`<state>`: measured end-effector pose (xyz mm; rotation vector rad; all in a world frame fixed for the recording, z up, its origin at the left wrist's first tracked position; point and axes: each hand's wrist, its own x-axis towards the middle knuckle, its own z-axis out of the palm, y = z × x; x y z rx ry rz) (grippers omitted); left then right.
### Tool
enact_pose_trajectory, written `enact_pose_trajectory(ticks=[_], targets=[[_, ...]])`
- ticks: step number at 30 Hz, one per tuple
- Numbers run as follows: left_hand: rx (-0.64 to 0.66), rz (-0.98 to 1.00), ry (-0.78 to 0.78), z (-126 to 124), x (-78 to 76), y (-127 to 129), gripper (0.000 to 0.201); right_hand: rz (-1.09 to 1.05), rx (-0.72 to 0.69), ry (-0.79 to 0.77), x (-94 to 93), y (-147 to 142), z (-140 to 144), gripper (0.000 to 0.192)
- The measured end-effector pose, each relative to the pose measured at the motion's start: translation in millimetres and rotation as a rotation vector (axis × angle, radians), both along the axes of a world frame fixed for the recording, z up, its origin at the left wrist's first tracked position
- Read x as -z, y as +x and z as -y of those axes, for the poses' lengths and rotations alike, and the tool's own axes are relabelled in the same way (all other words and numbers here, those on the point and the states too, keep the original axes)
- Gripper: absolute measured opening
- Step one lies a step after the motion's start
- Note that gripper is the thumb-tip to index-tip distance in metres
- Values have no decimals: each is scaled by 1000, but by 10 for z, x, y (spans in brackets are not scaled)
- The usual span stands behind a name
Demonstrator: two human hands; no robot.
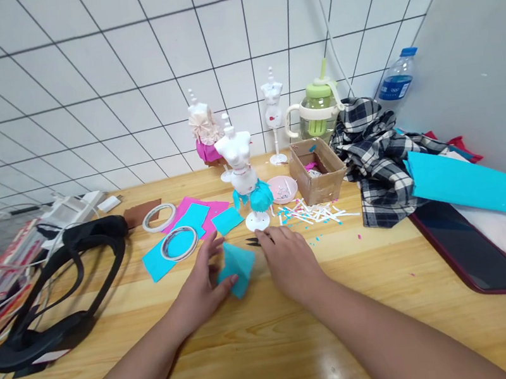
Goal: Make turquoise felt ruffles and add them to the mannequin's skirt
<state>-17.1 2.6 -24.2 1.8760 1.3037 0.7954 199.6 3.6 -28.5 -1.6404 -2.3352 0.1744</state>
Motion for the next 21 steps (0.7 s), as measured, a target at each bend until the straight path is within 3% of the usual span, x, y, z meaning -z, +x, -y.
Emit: enact_pose_trajectory(ticks=[3, 5, 8, 11, 17, 21], targets=[[63, -306, 260, -26, -43, -96, 39, -77, -33, 78, -100, -54, 86, 30], [170, -402, 311, -28, -93, -152, 19, -111, -174, 59, -144, -141, 188, 20], [322, -471, 306, -18, -147, -192, 22, -90, -371, -22, -125, -273, 321, 16], [408, -530, 280, -12, -164, -188, 20, -24, -442, -58, -76, -284, 327, 12], [416, -579, 259, 23, -153, -120, 16, 9, -312, -54, -125, -111, 168, 14], [421, -573, 270, 58, -146, -72, 16, -41, -344, -53, -120, -171, 209, 12]])
